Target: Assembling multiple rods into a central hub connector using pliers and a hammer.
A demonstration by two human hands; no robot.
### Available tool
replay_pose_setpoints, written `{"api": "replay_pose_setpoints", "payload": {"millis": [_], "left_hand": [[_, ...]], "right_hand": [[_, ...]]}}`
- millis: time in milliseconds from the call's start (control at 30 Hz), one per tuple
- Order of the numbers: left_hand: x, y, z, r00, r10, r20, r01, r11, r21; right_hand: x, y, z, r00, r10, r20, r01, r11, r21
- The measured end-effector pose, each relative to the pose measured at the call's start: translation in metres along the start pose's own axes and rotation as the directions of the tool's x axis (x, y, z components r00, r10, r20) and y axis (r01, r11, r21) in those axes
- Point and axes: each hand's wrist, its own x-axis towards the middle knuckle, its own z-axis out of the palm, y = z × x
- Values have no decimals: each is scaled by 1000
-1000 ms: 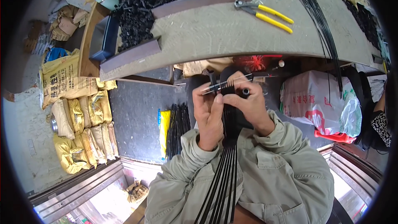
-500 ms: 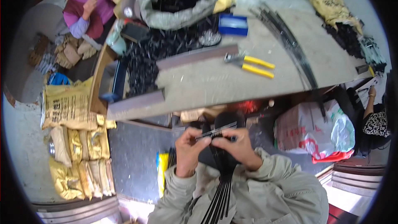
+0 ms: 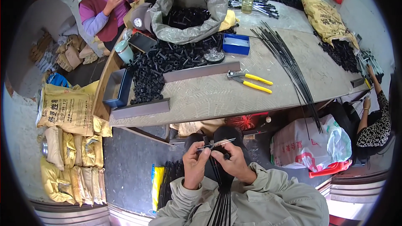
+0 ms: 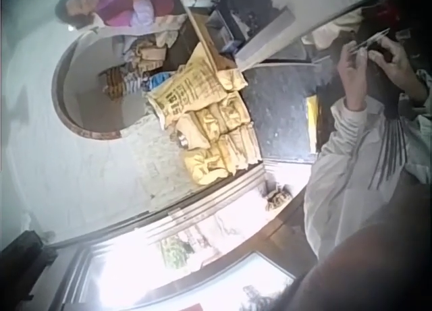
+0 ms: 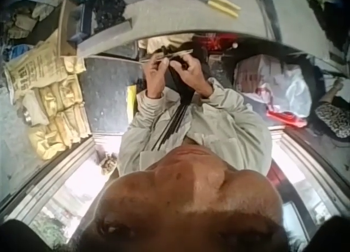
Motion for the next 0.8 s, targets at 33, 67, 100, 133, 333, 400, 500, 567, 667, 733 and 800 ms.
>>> {"api": "replay_pose_setpoints", "payload": {"millis": [33, 67, 100, 133, 333, 400, 500, 567, 667, 733, 800], "left_hand": [[-1, -2, 1, 1000, 20, -17, -19, 1000, 9], [-5, -1, 2, 999, 34, -38, -35, 999, -27], [-10, -2, 2, 999, 31, -40, -32, 999, -29], [-12, -2, 1, 998, 48, -35, -48, 999, -10], [-7, 2, 4, 992, 121, -24, -109, 950, 291], [-8, -6, 2, 992, 108, -66, -100, 989, 108], [-4, -9, 2, 993, 65, -101, -74, 994, -83], [0, -10, -1, 995, 31, -98, -43, 991, -126], [-4, -13, -5, 993, 1, -118, -16, 991, -132], [-8, -13, -5, 992, 0, -127, -16, 992, -126], [-12, -9, -4, 994, 26, -102, -39, 991, -126]], "right_hand": [[-1, -1, 1, 999, -37, -31, 34, 996, -77], [-5, 2, 2, 999, -34, -29, 32, 996, -78], [-12, 7, 4, 1000, -27, -12, 26, 998, -55], [-13, 10, 4, 1000, -25, 4, 25, 999, -31], [-1, 8, -2, 984, 135, 115, -152, 975, 164], [0, 13, -2, 981, 152, 122, -176, 958, 228], [6, 11, -9, 949, 266, 167, -306, 904, 297], [10, 10, -11, 957, 235, 171, -275, 922, 272], [7, 11, -9, 968, 186, 171, -228, 933, 279], [5, 11, -7, 974, 153, 165, -196, 939, 283], [5, 16, -5, 985, -46, 166, 8, 975, 223]]}}
